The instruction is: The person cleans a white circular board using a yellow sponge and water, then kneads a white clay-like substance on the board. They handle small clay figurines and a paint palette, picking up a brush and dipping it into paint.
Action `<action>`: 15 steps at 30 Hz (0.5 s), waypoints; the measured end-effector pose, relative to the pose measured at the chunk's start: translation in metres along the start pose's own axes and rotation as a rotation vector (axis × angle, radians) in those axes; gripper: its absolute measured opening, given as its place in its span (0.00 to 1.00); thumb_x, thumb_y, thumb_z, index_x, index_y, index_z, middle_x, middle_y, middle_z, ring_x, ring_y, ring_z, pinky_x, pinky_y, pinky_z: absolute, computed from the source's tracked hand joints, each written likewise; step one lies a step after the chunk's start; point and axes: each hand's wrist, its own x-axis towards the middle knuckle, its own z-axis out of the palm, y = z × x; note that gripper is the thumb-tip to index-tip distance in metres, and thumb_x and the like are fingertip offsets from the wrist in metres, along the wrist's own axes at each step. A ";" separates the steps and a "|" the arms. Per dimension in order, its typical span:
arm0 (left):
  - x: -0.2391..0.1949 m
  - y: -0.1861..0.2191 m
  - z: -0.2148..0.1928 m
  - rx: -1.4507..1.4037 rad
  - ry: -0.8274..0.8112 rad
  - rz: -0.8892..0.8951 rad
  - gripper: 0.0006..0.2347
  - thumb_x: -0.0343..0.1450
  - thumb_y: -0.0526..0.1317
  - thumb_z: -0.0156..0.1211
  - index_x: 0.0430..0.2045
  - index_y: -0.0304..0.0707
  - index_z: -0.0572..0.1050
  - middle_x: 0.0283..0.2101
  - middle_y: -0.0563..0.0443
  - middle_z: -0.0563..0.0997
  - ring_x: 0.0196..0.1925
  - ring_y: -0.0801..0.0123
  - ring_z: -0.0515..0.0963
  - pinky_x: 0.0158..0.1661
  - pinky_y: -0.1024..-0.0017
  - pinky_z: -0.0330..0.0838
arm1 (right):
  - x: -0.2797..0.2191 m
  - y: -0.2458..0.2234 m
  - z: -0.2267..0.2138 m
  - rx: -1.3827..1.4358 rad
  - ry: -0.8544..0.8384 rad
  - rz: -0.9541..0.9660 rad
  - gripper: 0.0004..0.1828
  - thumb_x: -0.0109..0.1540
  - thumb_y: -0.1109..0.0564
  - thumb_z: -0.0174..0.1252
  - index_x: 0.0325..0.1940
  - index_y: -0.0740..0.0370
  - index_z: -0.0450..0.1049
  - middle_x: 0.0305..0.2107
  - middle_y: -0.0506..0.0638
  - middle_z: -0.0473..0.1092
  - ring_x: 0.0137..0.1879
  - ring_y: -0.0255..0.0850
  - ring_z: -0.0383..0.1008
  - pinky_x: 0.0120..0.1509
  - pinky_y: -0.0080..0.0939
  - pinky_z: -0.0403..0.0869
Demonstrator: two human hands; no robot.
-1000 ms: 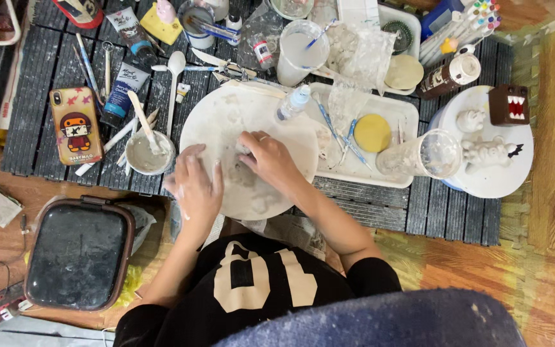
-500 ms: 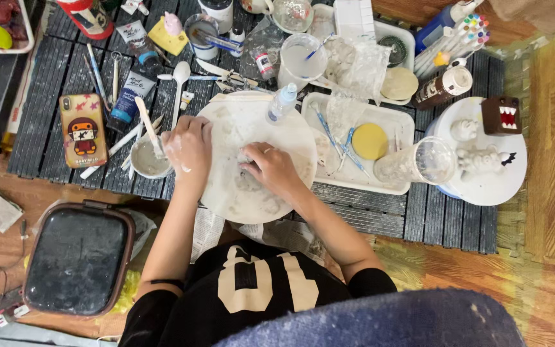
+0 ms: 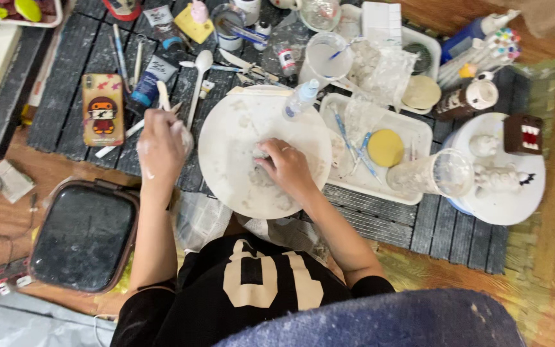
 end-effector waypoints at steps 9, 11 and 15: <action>-0.024 -0.028 -0.027 0.144 -0.048 -0.107 0.09 0.80 0.38 0.61 0.36 0.32 0.70 0.38 0.41 0.75 0.39 0.44 0.77 0.38 0.53 0.70 | -0.006 -0.011 -0.001 -0.078 0.027 -0.047 0.15 0.61 0.57 0.67 0.48 0.62 0.70 0.39 0.54 0.76 0.42 0.51 0.78 0.44 0.46 0.77; -0.024 -0.031 -0.023 0.139 -0.047 -0.111 0.08 0.80 0.37 0.61 0.37 0.31 0.70 0.39 0.40 0.75 0.39 0.43 0.77 0.39 0.53 0.70 | -0.006 -0.012 0.000 -0.083 0.041 -0.048 0.15 0.61 0.57 0.67 0.47 0.62 0.70 0.40 0.54 0.76 0.44 0.50 0.79 0.45 0.46 0.77; -0.024 -0.033 -0.023 0.119 -0.065 -0.095 0.08 0.81 0.36 0.59 0.39 0.30 0.69 0.42 0.41 0.75 0.43 0.44 0.76 0.44 0.55 0.69 | -0.008 -0.009 0.003 -0.071 0.043 -0.034 0.15 0.62 0.57 0.68 0.48 0.61 0.70 0.42 0.53 0.77 0.45 0.50 0.79 0.45 0.45 0.78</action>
